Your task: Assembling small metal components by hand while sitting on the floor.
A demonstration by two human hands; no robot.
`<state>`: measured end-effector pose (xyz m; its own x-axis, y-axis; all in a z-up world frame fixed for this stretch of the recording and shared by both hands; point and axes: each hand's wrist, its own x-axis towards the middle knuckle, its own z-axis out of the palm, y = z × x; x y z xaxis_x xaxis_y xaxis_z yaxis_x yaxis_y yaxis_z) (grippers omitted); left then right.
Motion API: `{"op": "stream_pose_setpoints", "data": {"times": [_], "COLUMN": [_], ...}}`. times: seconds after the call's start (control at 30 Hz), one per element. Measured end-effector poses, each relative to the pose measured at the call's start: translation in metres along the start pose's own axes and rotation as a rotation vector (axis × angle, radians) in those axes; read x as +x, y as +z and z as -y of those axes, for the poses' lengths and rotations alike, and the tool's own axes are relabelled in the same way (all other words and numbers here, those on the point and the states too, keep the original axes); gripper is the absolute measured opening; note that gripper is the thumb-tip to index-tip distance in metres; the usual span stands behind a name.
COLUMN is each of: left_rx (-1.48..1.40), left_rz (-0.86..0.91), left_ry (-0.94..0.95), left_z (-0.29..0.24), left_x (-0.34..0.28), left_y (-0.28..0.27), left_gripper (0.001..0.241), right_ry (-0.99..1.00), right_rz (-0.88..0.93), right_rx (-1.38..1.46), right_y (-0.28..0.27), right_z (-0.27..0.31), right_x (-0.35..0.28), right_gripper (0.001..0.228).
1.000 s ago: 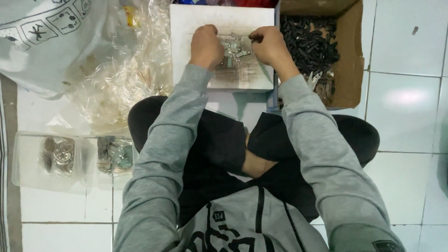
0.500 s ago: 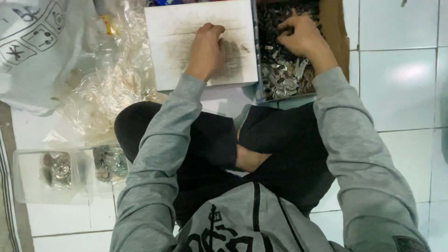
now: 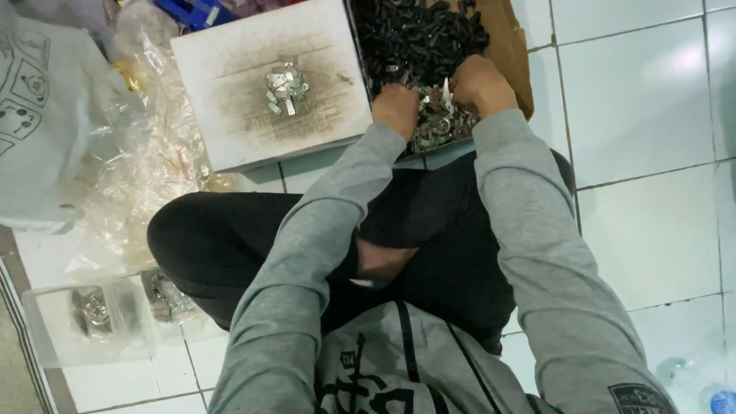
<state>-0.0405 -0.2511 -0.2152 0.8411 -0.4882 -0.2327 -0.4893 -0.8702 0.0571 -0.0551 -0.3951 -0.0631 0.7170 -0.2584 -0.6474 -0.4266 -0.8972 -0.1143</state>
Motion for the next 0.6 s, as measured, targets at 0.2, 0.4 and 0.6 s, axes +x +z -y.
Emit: {"op": "stream_pose_setpoints", "data": {"times": [0.2,0.4,0.6], "left_rx": [-0.206,-0.326,-0.366], "left_rz": [0.045,-0.026,0.216], "left_ry": [0.160,0.230,0.106], "left_z": [0.010,0.023,0.018], "left_x": [0.001,0.004,-0.003], "left_y": [-0.020,-0.004,-0.046], "left_gripper": [0.022,0.018,0.022], "right_ry": [-0.128,-0.146,-0.166], "right_rz": [-0.048,-0.001,0.087], "right_rx": [0.076,0.125,-0.074], "right_y": [0.004,0.011,0.017], "right_z": [0.006,0.024,0.034], "right_x": [0.009,0.007,0.005], "right_gripper": [0.030,0.034,0.044]}}
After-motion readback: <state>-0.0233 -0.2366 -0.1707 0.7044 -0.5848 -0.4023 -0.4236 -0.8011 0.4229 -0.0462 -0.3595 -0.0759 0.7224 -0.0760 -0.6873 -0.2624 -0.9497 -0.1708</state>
